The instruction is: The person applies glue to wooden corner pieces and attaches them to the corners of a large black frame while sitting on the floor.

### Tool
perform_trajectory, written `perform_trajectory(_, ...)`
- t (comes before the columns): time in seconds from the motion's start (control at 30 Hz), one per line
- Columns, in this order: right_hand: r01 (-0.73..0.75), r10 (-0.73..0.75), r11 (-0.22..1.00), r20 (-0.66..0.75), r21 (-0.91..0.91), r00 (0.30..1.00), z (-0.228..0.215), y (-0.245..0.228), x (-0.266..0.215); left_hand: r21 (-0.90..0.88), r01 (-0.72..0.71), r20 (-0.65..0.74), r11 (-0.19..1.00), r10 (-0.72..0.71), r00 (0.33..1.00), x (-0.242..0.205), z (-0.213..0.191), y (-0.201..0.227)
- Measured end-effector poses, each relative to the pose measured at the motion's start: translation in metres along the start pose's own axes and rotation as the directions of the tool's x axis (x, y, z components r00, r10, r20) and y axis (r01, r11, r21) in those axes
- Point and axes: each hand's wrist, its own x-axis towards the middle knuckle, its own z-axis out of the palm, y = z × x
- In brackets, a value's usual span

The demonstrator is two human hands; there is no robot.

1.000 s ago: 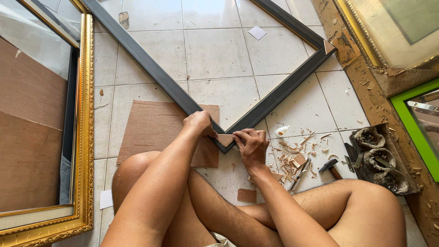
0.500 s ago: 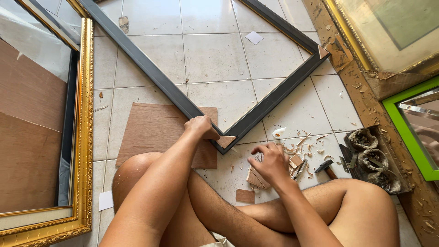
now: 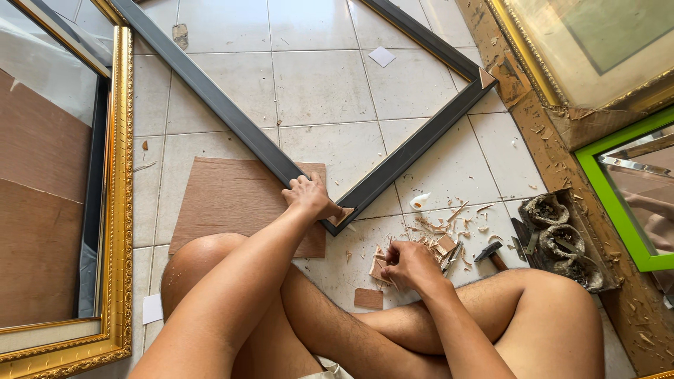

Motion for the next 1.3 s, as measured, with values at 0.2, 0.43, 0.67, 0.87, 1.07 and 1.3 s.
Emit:
perform_trajectory(0.2,-0.014,0.015,0.997,-0.009,0.081,1.0,-0.014,-0.005,-0.005,-0.014,0.023,0.028,1.0,-0.022,0.999,0.007,0.002,-0.001)
perform_trajectory(0.43,-0.103,0.139,0.845,-0.031,0.525,0.99,-0.02,-0.046,0.015,0.013,0.034,0.006,0.999,-0.034,0.999,0.007,-0.003,0.006)
perform_trajectory(0.67,-0.018,0.144,0.894,-0.251,0.447,0.957,0.011,-0.078,0.071,-0.021,0.09,-0.001,0.996,-0.09,0.996,-0.014,-0.017,0.009)
perform_trajectory(0.87,0.09,0.093,0.915,-0.424,0.392,0.901,0.007,-0.102,0.061,0.004,0.066,0.007,0.998,-0.066,0.998,-0.025,-0.022,0.013)
perform_trajectory(1.07,0.103,0.018,0.945,-0.362,0.311,0.932,-0.015,-0.122,0.042,-0.008,0.058,-0.028,0.998,-0.058,0.998,-0.029,-0.032,0.018)
perform_trajectory(1.3,0.056,0.081,0.942,-0.388,0.331,0.918,-0.005,-0.113,0.055,0.008,0.067,-0.006,0.998,-0.067,0.998,-0.03,-0.033,0.018)
